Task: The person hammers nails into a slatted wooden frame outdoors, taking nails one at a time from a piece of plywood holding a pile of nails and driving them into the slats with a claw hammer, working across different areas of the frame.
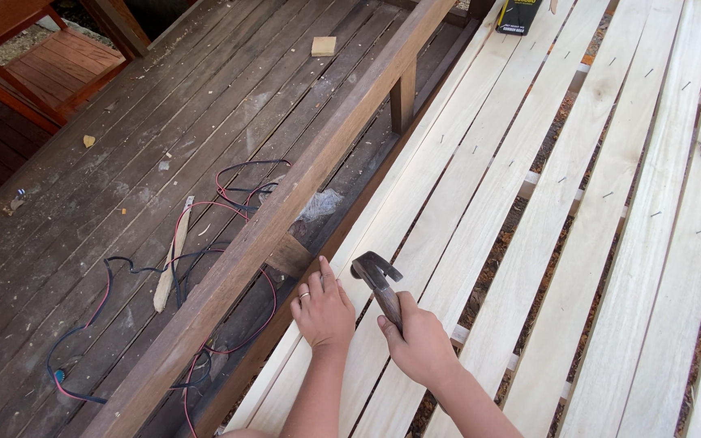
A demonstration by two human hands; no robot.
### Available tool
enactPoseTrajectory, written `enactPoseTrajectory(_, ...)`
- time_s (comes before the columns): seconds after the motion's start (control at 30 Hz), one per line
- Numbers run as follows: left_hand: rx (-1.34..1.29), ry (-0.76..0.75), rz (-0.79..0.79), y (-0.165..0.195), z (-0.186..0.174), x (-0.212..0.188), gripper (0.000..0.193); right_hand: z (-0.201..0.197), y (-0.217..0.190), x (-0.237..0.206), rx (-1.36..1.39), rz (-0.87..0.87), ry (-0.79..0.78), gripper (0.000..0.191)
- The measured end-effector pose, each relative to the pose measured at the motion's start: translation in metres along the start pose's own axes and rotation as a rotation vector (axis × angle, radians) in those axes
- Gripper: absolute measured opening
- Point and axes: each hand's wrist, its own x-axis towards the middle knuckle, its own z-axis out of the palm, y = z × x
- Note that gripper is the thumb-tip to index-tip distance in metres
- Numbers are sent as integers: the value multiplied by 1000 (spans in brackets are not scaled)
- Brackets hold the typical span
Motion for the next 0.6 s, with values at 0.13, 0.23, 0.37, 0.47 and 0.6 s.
enactPoseTrajectory(0.13, 4, -50, -14, 1, -2, 0, 58, 2, 4, -1, -11, 44, -41, 28)
enactPoseTrajectory(0.23, 18, -83, -18, 1, -4, -1, 59, 4, 5, -2, 29, 34, -12, 28)
enactPoseTrajectory(0.37, 24, -69, -22, 1, -4, -4, 59, 2, 6, -1, 72, 36, -12, 29)
enactPoseTrajectory(0.47, 31, -17, -10, 1, -1, -4, 58, -4, 6, -2, 95, 51, 1, 28)
enactPoseTrajectory(0.6, 58, 23, 3, 0, 2, -8, 57, -8, 3, -11, 135, 64, -2, 28)
